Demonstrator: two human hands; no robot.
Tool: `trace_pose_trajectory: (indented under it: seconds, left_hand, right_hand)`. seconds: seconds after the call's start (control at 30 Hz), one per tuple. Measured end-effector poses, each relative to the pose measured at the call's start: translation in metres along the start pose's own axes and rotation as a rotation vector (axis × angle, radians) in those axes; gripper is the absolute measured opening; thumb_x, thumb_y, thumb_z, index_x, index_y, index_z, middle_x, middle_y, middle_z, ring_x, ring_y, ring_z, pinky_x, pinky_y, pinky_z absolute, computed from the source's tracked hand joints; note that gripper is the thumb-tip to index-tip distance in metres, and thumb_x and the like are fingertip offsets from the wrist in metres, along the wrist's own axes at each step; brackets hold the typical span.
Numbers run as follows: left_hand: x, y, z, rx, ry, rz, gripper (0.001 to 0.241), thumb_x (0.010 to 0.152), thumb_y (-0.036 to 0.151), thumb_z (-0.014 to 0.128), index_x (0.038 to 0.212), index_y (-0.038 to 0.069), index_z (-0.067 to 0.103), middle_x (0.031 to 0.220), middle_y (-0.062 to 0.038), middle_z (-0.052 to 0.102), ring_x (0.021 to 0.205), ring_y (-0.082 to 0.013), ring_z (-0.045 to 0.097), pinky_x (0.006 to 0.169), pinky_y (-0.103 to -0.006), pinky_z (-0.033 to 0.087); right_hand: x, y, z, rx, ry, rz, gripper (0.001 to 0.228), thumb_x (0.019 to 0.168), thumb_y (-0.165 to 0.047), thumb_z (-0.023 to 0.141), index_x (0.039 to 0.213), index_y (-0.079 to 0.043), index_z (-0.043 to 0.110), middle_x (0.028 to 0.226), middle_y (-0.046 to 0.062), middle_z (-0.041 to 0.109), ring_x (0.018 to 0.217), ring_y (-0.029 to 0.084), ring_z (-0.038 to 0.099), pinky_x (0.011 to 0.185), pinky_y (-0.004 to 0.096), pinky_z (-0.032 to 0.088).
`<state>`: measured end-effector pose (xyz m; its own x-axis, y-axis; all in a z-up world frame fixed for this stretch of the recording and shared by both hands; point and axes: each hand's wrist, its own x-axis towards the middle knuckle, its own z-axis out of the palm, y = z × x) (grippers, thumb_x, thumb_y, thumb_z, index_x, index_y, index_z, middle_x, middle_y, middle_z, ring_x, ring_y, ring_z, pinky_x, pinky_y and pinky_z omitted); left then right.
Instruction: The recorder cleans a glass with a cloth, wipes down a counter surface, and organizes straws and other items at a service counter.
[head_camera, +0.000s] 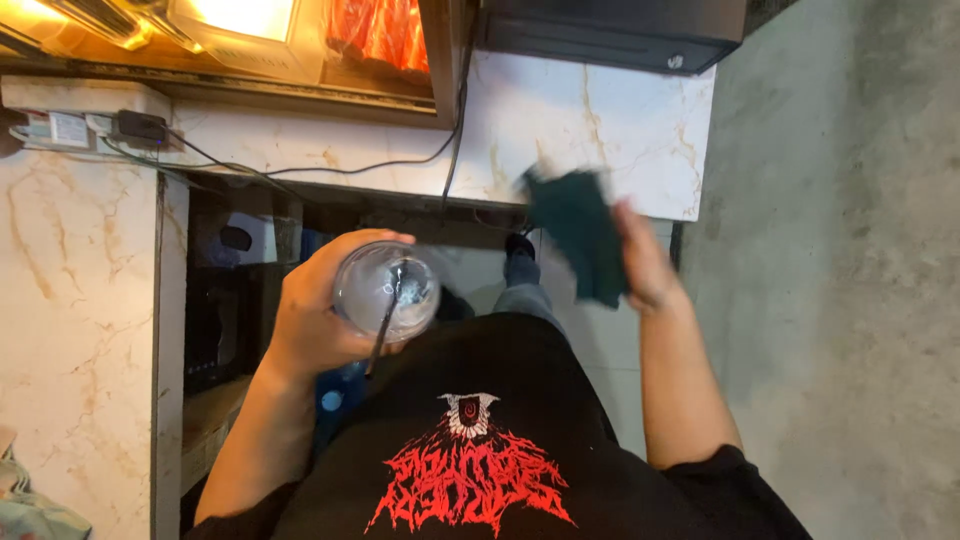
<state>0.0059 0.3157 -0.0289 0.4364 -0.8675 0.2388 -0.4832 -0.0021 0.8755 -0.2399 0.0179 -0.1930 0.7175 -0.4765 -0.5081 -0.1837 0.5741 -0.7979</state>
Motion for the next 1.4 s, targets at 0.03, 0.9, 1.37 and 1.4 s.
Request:
trace_pose_trajectory:
  seconds: [0.03, 0.9, 1.37, 1.4]
  left_hand:
    - [-0.004, -0.002, -0.002, 0.0, 0.004, 0.007, 0.082, 0.062, 0.021, 0.096, 0.133, 0.001, 0.058, 0.129, -0.012, 0.071, 0.12, -0.0224, 0.071, 0.105, -0.0349, 0.057]
    - [-0.053, 0.013, 0.004, 0.076, 0.161, -0.217, 0.076, 0.06, 0.017, 0.093, 0.127, 0.0, 0.062, 0.122, -0.01, 0.073, 0.111, -0.0186, 0.071, 0.1, -0.0325, 0.055]
    - [-0.032, 0.014, 0.012, 0.071, 0.101, -0.157, 0.075, 0.059, 0.017, 0.094, 0.125, 0.0, 0.063, 0.12, -0.01, 0.073, 0.108, -0.0184, 0.072, 0.098, -0.0338, 0.057]
    - [-0.03, 0.016, 0.015, 0.065, 0.106, -0.176, 0.074, 0.059, 0.016, 0.094, 0.125, 0.0, 0.063, 0.119, -0.011, 0.074, 0.106, -0.0185, 0.072, 0.096, -0.0333, 0.057]
  right_hand:
    - [-0.001, -0.017, 0.003, -0.004, -0.001, -0.007, 0.07, 0.104, -0.057, 0.043, 0.149, -0.004, 0.051, 0.146, 0.014, 0.059, 0.134, 0.029, 0.055, 0.11, 0.038, 0.047]
    - [0.102, -0.014, 0.09, -1.673, 0.221, -1.063, 0.061, 0.086, -0.029, 0.063, 0.144, -0.012, 0.058, 0.149, 0.014, 0.046, 0.116, 0.042, 0.049, 0.094, 0.056, 0.042]
    - [0.046, -0.028, -0.099, -1.217, 0.894, -0.736, 0.025, 0.104, -0.008, 0.058, 0.125, 0.002, 0.067, 0.132, 0.023, 0.056, 0.12, 0.04, 0.054, 0.103, 0.048, 0.045]
    - [0.034, -0.04, -0.054, -1.102, 0.815, -0.795, 0.021, 0.108, -0.009, 0.058, 0.122, 0.003, 0.067, 0.136, 0.024, 0.053, 0.123, 0.039, 0.054, 0.104, 0.048, 0.045]
